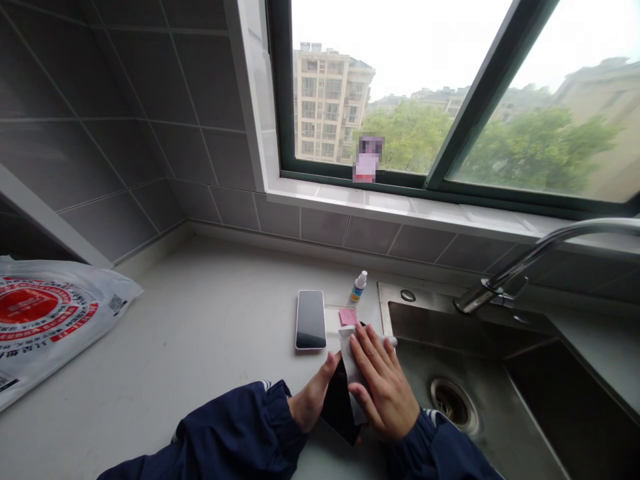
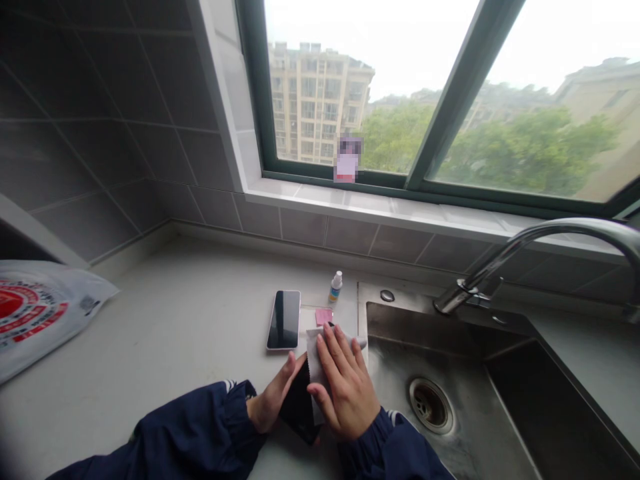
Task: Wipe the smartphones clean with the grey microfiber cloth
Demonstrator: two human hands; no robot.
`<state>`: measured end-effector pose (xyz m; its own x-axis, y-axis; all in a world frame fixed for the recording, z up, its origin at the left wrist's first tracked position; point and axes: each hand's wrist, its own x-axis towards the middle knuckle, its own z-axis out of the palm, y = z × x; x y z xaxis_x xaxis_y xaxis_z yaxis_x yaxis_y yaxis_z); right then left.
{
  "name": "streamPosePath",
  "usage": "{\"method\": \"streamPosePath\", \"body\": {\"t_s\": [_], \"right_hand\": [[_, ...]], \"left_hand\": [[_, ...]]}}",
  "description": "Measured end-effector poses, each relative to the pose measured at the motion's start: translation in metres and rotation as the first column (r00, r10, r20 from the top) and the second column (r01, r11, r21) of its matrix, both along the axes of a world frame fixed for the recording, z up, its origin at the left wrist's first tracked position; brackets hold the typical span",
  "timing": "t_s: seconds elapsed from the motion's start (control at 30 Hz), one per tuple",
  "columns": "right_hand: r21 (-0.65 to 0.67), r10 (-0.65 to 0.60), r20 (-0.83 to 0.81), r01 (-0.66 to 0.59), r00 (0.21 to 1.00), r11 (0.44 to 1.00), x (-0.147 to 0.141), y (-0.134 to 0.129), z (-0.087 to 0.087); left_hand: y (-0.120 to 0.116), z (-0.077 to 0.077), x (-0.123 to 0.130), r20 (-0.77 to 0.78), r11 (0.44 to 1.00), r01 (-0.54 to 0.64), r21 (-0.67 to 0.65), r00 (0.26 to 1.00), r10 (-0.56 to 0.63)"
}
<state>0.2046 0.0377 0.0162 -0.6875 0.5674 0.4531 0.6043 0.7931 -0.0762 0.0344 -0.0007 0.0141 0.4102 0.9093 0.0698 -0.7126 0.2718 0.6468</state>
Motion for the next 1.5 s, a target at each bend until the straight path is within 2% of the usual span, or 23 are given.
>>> {"method": "streamPosePath", "body": {"t_s": [0.13,0.23,0.33,0.43,0.53,0.63,0.77,0.83,0.9,0.97,1.03,1.13,1.23,1.37,1.5], "right_hand": [[-0.020,0.063,0.047,-0.062,0.997,0.998,-0.004,-0.008,0.002],[-0.044,0.122,0.081,-0.118,0.989,0.992,-0.007,-0.015,0.004],[-0.068,0.179,0.124,-0.172,0.976,0.983,-0.008,-0.018,0.005],[-0.081,0.211,0.158,-0.200,0.965,0.976,-0.009,-0.019,0.007],[-0.068,0.219,0.137,-0.211,0.966,0.975,-0.008,-0.018,0.006],[-0.036,0.191,0.076,-0.188,0.979,0.981,-0.006,-0.015,0.004],[0.024,0.054,-0.024,-0.054,0.998,0.998,-0.002,-0.010,0.003],[0.043,-0.007,-0.058,0.010,0.998,0.999,0.000,-0.008,0.002],[0.044,-0.041,-0.062,0.044,0.997,0.998,-0.001,-0.007,0.002],[0.034,-0.032,-0.035,0.034,0.999,0.999,-0.003,-0.009,0.001],[0.011,0.013,0.018,-0.013,1.000,1.000,-0.006,-0.011,0.000],[-0.045,0.115,0.111,-0.111,0.987,0.993,-0.011,-0.018,0.001],[-0.102,0.197,0.156,-0.183,0.968,0.978,-0.015,-0.024,0.006],[-0.140,0.239,0.122,-0.222,0.963,0.965,-0.016,-0.028,0.011],[-0.119,0.211,0.107,-0.198,0.972,0.973,-0.012,-0.023,0.010]], "left_hand": [[0.003,-0.011,0.001,0.024,0.993,-0.114,0.016,0.993,0.114],[0.002,-0.012,0.001,0.112,0.996,-0.037,-0.083,0.993,0.047],[0.001,-0.006,0.000,0.200,0.985,0.055,-0.161,0.980,-0.022],[0.001,-0.002,0.000,0.248,0.974,0.074,-0.215,0.968,-0.018],[0.002,-0.006,0.000,0.260,0.968,0.100,-0.229,0.965,-0.038],[0.002,-0.012,0.000,0.179,0.981,0.043,-0.187,0.984,-0.009],[-0.003,-0.011,-0.001,-0.063,0.994,-0.110,0.014,0.992,0.110],[-0.006,-0.007,-0.002,-0.163,0.992,-0.090,0.091,0.981,0.104],[-0.007,-0.006,-0.002,-0.196,0.992,-0.064,0.107,0.977,0.084],[-0.005,-0.007,-0.001,-0.169,0.992,-0.082,0.092,0.981,0.097],[-0.002,-0.010,0.000,-0.078,0.993,-0.113,0.034,0.990,0.116],[0.002,-0.009,-0.001,0.120,0.981,-0.028,-0.192,0.991,0.051],[0.005,0.002,-0.002,0.191,0.939,0.030,-0.342,0.981,0.038],[0.006,0.012,-0.003,0.236,0.950,-0.020,-0.312,0.967,0.098],[0.005,0.006,-0.002,0.240,0.958,0.032,-0.284,0.970,0.039]]}}
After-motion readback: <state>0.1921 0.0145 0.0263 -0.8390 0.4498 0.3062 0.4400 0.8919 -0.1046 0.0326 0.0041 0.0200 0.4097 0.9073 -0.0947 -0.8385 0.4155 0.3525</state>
